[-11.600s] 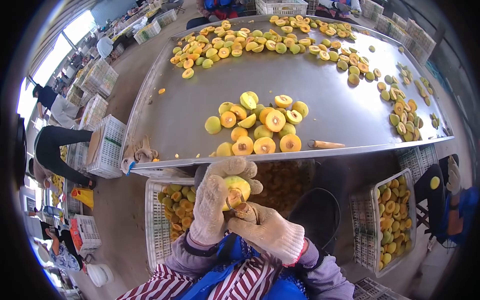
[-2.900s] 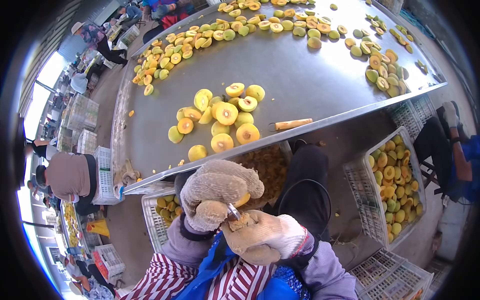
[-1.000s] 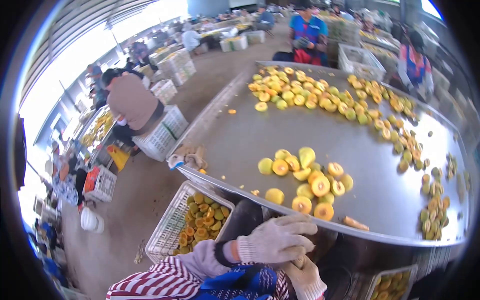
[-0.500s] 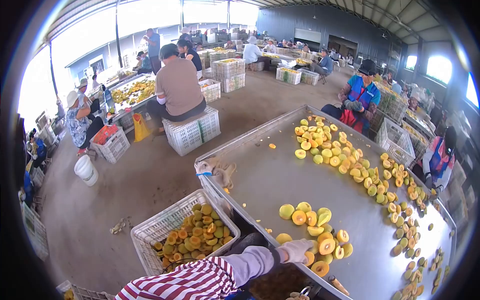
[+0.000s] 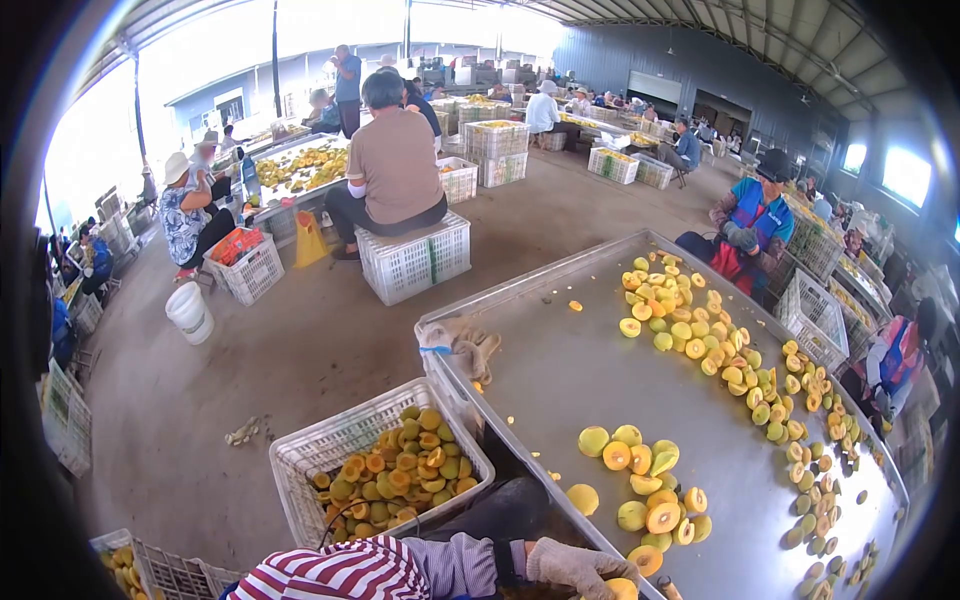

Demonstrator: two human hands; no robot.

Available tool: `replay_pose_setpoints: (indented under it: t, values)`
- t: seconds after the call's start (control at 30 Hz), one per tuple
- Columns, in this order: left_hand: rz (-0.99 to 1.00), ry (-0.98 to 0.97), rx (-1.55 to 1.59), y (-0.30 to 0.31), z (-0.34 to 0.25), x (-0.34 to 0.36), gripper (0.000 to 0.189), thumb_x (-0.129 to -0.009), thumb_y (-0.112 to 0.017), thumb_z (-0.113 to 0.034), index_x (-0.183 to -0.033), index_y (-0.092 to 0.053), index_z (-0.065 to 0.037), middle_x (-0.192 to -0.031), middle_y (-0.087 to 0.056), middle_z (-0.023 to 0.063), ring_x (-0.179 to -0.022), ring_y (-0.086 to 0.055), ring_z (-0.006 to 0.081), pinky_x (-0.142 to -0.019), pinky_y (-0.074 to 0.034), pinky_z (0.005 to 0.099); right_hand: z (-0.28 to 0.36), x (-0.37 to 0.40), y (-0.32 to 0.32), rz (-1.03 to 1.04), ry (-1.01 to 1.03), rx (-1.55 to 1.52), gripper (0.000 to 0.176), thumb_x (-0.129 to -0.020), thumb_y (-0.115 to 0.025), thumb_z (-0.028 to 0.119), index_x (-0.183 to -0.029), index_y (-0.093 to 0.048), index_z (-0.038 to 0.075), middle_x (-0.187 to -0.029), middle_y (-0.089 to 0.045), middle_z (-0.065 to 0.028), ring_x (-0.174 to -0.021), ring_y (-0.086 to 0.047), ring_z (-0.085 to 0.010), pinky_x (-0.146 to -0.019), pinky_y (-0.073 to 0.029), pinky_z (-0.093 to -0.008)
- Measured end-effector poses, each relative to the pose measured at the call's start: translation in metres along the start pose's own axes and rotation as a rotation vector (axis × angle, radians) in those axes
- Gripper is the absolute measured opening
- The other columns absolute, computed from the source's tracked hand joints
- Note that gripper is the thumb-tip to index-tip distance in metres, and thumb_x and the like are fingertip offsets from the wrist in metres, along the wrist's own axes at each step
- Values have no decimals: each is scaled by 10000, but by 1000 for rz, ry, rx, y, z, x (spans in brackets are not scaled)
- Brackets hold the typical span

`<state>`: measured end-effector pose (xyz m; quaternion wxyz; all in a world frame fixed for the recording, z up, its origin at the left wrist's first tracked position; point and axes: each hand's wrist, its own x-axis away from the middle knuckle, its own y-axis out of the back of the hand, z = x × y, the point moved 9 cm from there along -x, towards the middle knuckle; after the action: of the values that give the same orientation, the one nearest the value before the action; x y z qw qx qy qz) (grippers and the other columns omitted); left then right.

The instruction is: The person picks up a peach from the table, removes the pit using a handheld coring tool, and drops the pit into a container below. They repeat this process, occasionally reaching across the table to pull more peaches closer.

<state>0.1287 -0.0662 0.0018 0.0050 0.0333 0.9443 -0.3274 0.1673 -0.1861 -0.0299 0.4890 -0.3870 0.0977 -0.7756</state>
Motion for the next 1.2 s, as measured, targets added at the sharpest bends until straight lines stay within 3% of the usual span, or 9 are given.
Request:
replay_pose_setpoints:
  t: [0.2, 0.23, 0.3, 0.33, 0.6, 0.73, 1.07, 1.13, 1.2]
  values:
    - [-309, -232, 26, -14, -32, 9, 276, -809, -794, -195, -1030, -662, -94, -880, -687, 63, -818, -668, 193, -724, -538, 337, 21, -21, 39, -274, 440, 476, 331, -972, -672, 255, -1238, -564, 90, -734, -577, 32, -512, -465, -72, -437, -344, -226]
    - [-182, -199, -87, 5, -4, -11, 434, -895, -741, -305, -1181, -504, -82, -956, -590, 15, -722, -603, 73, -539, -486, 202, 23, -21, 48, -311, 511, 543, 336, -965, -686, 239, -1240, -564, 90, -742, -583, 31, -517, -470, -71, -440, -348, -225]
    - [-229, -156, -125, 2, -9, -6, 431, -895, -749, -277, -1188, -510, -72, -955, -585, 11, -738, -606, 72, -584, -497, 207, 23, -21, 57, -360, 544, 578, 362, -911, -748, 118, -1227, -573, 86, -780, -617, 20, -560, -506, -57, -461, -355, -215]
    - [-266, -109, -168, 1, -10, -5, 429, -894, -757, -250, -1195, -515, -63, -953, -580, 6, -755, -608, 72, -629, -508, 211, 58, 9, 1, -361, 1018, 843, 185, -926, -716, 137, -1075, -622, 79, -710, -602, 9, -512, -494, -73, -441, -354, -217]
    - [-558, -241, 196, 25, -18, 18, 543, -897, -739, -209, -1339, -465, -55, -1124, -630, 102, -920, -678, 199, -696, -596, 288, 35, 24, 6, -308, 295, 337, 368, -876, -646, 106, -1207, -553, -26, -753, -616, -54, -608, -574, -101, -580, -468, -238]
    - [-595, -288, 141, 21, -5, 12, 619, -881, -745, -341, -1358, -499, -32, -1131, -625, 109, -964, -652, 204, -767, -560, 321, 40, 31, -12, -303, 357, 664, 368, -878, -703, 153, -1187, -591, -12, -849, -680, -111, -739, -630, -164, -720, -520, -308]
    - [-576, -324, 92, 2, 1, 3, 604, -961, -623, -468, -1369, -469, -50, -1298, -582, 181, -1111, -634, 298, -841, -583, 398, 55, 39, -24, -346, 522, 857, 373, -866, -731, 214, -1129, -595, -12, -791, -685, -164, -687, -709, -241, -645, -550, -351]
    - [-590, -380, 76, 4, 1, 4, 610, -983, -574, -522, -1365, -476, -56, -1315, -579, 185, -1164, -612, 331, -874, -581, 433, 52, 38, -20, -349, 417, 841, 389, -843, -717, 179, -1140, -581, -32, -847, -698, -146, -757, -663, -146, -717, -541, -323]
    - [-621, -350, 162, 1, 6, 2, 608, -984, -567, -534, -1358, -482, -62, -1369, -546, 183, -1210, -587, 355, -906, -576, 471, 56, 39, -20, -372, 527, 912, 366, -848, -764, 201, -1097, -595, -6, -723, -660, -162, -656, -713, -280, -608, -557, -358]
